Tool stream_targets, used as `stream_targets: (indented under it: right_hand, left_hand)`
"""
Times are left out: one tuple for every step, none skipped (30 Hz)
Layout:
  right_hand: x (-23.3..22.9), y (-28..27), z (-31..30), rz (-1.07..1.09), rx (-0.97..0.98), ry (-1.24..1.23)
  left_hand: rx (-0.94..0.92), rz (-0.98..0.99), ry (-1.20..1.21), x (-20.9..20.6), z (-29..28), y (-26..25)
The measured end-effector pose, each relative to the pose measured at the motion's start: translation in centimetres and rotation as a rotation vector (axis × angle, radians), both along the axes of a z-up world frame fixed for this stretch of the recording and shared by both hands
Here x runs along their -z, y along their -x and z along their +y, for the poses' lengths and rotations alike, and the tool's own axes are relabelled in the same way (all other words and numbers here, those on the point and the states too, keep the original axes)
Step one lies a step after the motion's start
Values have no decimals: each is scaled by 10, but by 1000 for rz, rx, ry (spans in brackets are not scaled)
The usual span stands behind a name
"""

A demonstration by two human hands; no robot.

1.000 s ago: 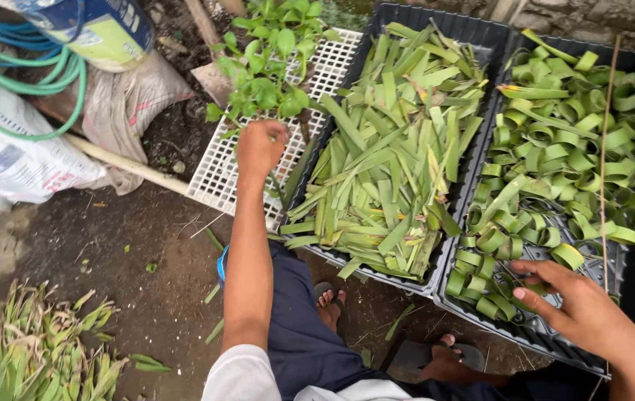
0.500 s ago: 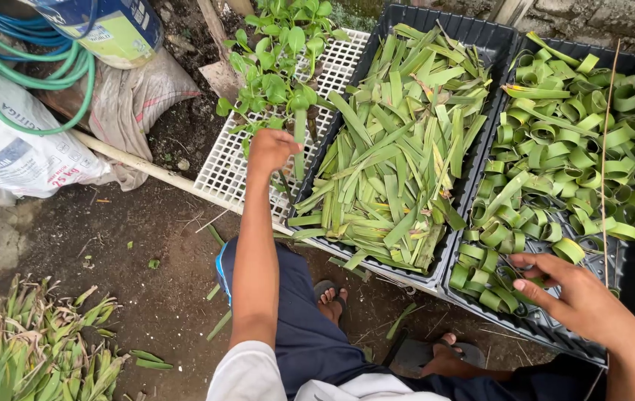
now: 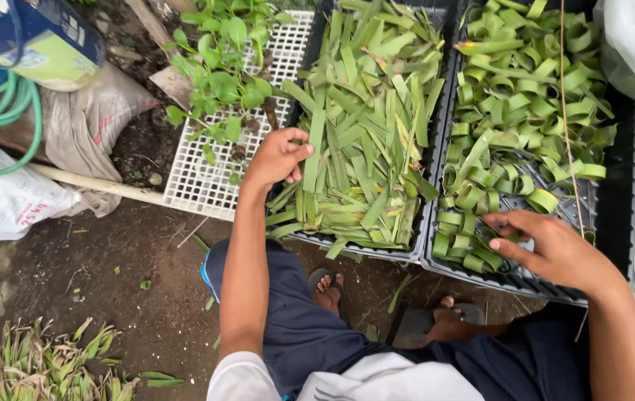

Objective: Folding green leaves and pinning them with thin sticks to create small containers.

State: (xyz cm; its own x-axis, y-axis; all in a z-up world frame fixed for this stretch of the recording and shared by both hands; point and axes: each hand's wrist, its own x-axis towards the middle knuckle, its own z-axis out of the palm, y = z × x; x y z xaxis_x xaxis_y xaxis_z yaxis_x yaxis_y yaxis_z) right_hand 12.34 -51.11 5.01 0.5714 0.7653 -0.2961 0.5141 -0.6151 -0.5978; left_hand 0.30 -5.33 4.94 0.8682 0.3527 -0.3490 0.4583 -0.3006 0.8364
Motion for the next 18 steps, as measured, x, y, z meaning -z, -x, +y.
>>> stream_targets:
  right_hand:
    - [-1, 3, -4, 8, 0, 7]
    - [-2, 3, -3, 7, 8, 14]
    - [-4, 4, -4, 7, 16, 21]
    - [-4, 4, -3, 6, 19, 17]
    - [-4, 3, -3, -1, 13, 3]
    - [-5, 4, -4, -8, 10, -9]
    - [-7, 5, 0, -9, 17, -10]
    - [-10, 7, 2, -36, 17, -37]
    - [-12, 9, 3, -63, 17, -65]
    - [-11, 14, 7, -56, 34, -56]
    - [-10, 18, 11, -86, 32, -124]
    - [-10, 18, 15, -129, 32, -194]
    - [-7, 25, 20, -133, 51, -188]
    - [-4, 29, 27, -117, 36, -271]
    - [-1, 33, 33, -103, 20, -354]
    - [-3, 42, 43, -112, 37, -352]
    - [-5, 50, 53, 13, 65, -483]
    - [-5, 58, 63, 143, 89, -612]
  left_hand:
    - [0, 8, 7, 1, -4, 1]
    - [7, 17, 23, -1, -5, 0]
    - [15, 27, 39, -4, -5, -1]
    - [18, 26, 35, -7, -8, 1]
    - [24, 19, 53, -10, -10, 2]
    - [34, 13, 74, -12, -14, 3]
    - [41, 12, 73, -13, -16, 2]
    - [88, -16, 80, -12, -20, 2]
    - [134, -45, 87, -10, -24, 2]
    - [150, -38, 96, -15, -33, 3]
    - [176, -38, 97, -20, -42, 4]
    - [205, -49, 94, -26, -51, 1]
    - [225, -51, 100, -34, -67, 4]
    - [258, -56, 56, -43, -81, 6]
    - [290, -63, 11, -52, -95, 9]
    - [309, -68, 12, -37, -106, 7]
    - [304, -196, 182, -22, -117, 6]
    - [293, -317, 356, -6, -129, 7]
